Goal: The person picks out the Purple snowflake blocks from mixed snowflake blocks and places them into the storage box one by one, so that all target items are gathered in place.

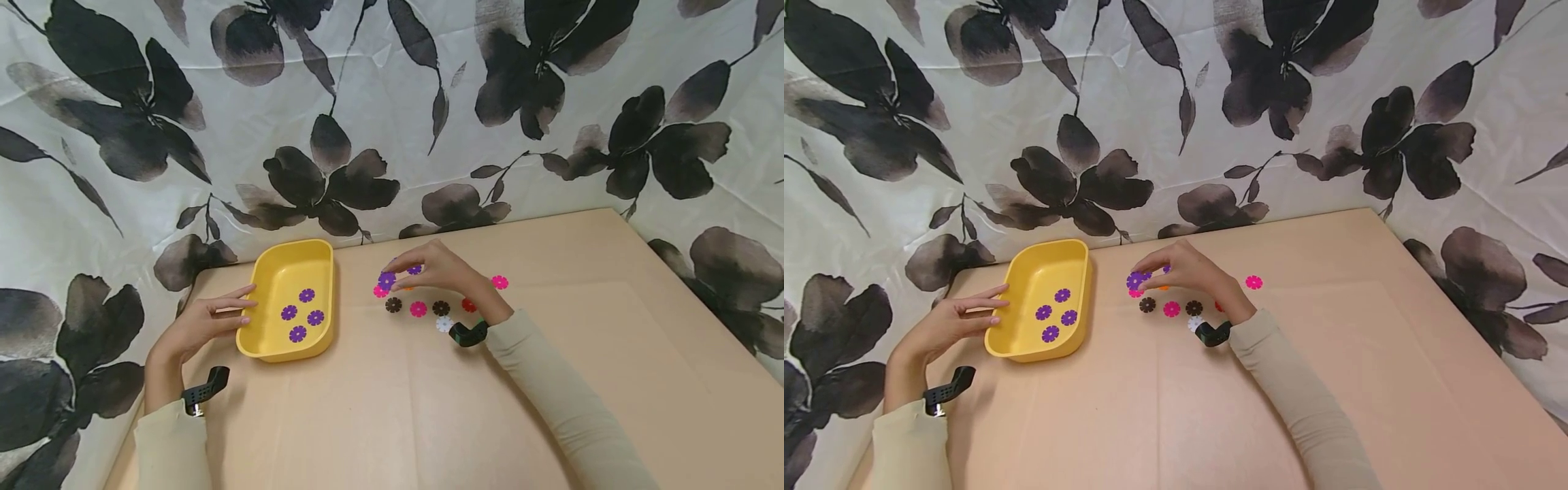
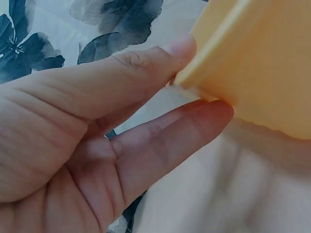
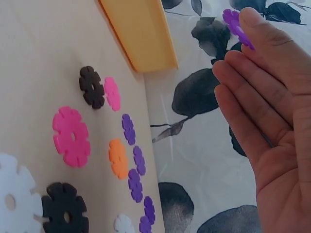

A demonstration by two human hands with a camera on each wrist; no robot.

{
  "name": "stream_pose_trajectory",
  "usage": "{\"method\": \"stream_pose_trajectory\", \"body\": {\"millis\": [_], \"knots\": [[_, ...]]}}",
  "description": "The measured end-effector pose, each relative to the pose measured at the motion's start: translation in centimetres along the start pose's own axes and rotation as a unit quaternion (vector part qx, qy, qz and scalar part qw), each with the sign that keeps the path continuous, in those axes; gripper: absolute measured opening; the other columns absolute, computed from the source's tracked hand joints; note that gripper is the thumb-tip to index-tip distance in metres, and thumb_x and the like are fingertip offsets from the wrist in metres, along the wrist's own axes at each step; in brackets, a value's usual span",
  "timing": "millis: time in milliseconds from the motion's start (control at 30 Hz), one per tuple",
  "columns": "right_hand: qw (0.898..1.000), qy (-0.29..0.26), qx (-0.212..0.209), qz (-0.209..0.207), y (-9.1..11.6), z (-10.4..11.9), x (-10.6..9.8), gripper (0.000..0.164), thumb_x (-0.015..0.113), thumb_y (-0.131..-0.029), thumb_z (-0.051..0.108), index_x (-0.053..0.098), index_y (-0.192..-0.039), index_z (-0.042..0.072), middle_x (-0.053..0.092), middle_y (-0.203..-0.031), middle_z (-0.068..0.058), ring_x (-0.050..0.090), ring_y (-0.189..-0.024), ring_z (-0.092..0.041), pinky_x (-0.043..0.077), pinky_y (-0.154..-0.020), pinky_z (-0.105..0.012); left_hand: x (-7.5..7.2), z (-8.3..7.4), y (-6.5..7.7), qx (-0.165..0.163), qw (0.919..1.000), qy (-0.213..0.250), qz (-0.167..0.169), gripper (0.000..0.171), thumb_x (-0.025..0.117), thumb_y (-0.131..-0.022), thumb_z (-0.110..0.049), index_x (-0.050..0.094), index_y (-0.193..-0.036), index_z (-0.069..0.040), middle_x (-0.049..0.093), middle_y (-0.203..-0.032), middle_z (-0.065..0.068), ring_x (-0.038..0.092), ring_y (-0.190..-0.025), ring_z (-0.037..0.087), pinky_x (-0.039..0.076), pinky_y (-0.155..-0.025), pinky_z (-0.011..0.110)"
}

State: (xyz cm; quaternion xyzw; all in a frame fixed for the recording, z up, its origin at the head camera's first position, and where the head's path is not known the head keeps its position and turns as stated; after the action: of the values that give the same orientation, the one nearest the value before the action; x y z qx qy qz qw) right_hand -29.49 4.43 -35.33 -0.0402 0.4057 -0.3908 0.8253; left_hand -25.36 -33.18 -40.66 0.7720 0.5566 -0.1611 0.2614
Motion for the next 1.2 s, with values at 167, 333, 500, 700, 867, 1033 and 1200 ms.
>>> {"method": "stream_pose_trajectory", "body": {"millis": [167, 333, 500, 700, 867, 1033, 1200], "knots": [[1.000, -0.015, 0.016, 0.014, -0.2, -0.3, 0.8, 0.035, 0.089, -0.079, 0.016, 0.079, -0.112, 0.008, 0.078, -0.108, -0.005, 0.075, -0.098, -0.025, 0.061, -0.085, -0.047, -0.1, -0.5, 0.2, 0.014, 0.9999, 0.004, -0.002, 0.052, 0.075, -0.094, -0.022, 0.061, -0.138, 0.003, 0.034, -0.162, 0.014, 0.056, -0.113, -0.013, 0.059, -0.086, 0.024], [1.000, -0.006, 0.011, 0.012, -0.3, 0.0, 0.8, 0.035, 0.089, -0.079, 0.015, 0.079, -0.112, 0.008, 0.078, -0.107, -0.004, 0.075, -0.097, -0.017, 0.062, -0.085, -0.042, -0.1, -0.5, 0.1, 0.013, 0.9999, 0.001, -0.005, 0.051, 0.076, -0.093, -0.022, 0.063, -0.135, 0.002, 0.035, -0.162, 0.012, 0.055, -0.114, -0.014, 0.059, -0.086, 0.024], [1.000, -0.011, -0.004, 0.006, -0.6, 0.4, 0.9, 0.036, 0.090, -0.077, 0.013, 0.079, -0.112, 0.007, 0.079, -0.105, -0.003, 0.075, -0.095, -0.019, 0.062, -0.083, -0.042, -0.2, -0.5, 0.0, 0.017, 0.9996, -0.020, -0.008, 0.051, 0.076, -0.093, -0.024, 0.064, -0.135, 0.001, 0.037, -0.161, 0.013, 0.056, -0.128, 0.003, 0.059, -0.087, 0.024], [1.000, -0.019, -0.016, 0.017, -1.2, 1.0, 1.6, 0.037, 0.089, -0.079, 0.016, 0.079, -0.113, 0.006, 0.078, -0.106, -0.003, 0.075, -0.094, -0.020, 0.061, -0.085, -0.033, -0.2, -0.1, -0.1, 0.005, 0.9999, -0.004, -0.009, 0.053, 0.077, -0.093, -0.023, 0.062, -0.138, 0.001, 0.038, -0.161, 0.014, 0.066, -0.108, -0.002, 0.060, -0.085, 0.027], [1.000, -0.016, -0.018, 0.020, -1.7, 1.3, 2.1, 0.035, 0.087, -0.082, 0.020, 0.079, -0.113, 0.007, 0.078, -0.106, -0.001, 0.075, -0.093, -0.015, 0.061, -0.082, -0.030, 0.0, 0.2, -0.1, 0.013, 0.9999, 0.001, -0.007, 0.052, 0.076, -0.093, -0.021, 0.061, -0.138, 0.001, 0.037, -0.161, 0.011, 0.059, -0.108, -0.012, 0.059, -0.086, 0.026], [0.999, -0.022, -0.019, 0.020, -2.1, 1.6, 2.4, 0.036, 0.087, -0.082, 0.020, 0.078, -0.113, 0.006, 0.078, -0.108, -0.004, 0.075, -0.096, -0.015, 0.062, -0.085, -0.043, 0.1, 0.5, -0.1, 0.011, 0.9998, 0.014, -0.007, 0.052, 0.075, -0.094, -0.022, 0.061, -0.138, 0.001, 0.037, -0.161, 0.007, 0.056, -0.110, -0.014, 0.058, -0.088, 0.024], [0.999, -0.026, -0.010, 0.023, -2.3, 1.5, 2.7, 0.036, 0.086, -0.083, 0.020, 0.078, -0.115, 0.006, 0.078, -0.108, -0.003, 0.074, -0.099, -0.016, 0.061, -0.087, -0.044, 0.1, 0.8, -0.2, -0.004, 0.9998, 0.018, -0.007, 0.052, 0.075, -0.094, -0.023, 0.061, -0.138, 0.000, 0.036, -0.162, 0.002, 0.052, -0.135, 0.014, 0.057, -0.090, 0.023]]}}
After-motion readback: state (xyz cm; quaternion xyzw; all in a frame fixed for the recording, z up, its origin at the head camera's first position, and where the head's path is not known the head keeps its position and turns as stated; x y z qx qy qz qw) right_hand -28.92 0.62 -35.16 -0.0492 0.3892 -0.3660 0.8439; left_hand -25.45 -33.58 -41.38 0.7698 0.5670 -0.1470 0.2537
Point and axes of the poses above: each hand's wrist, its own y-axis away from the middle knuckle, its own x-axis out of the palm, z = x × y, the point moved 10 cm from there along -y, towards the middle knuckle
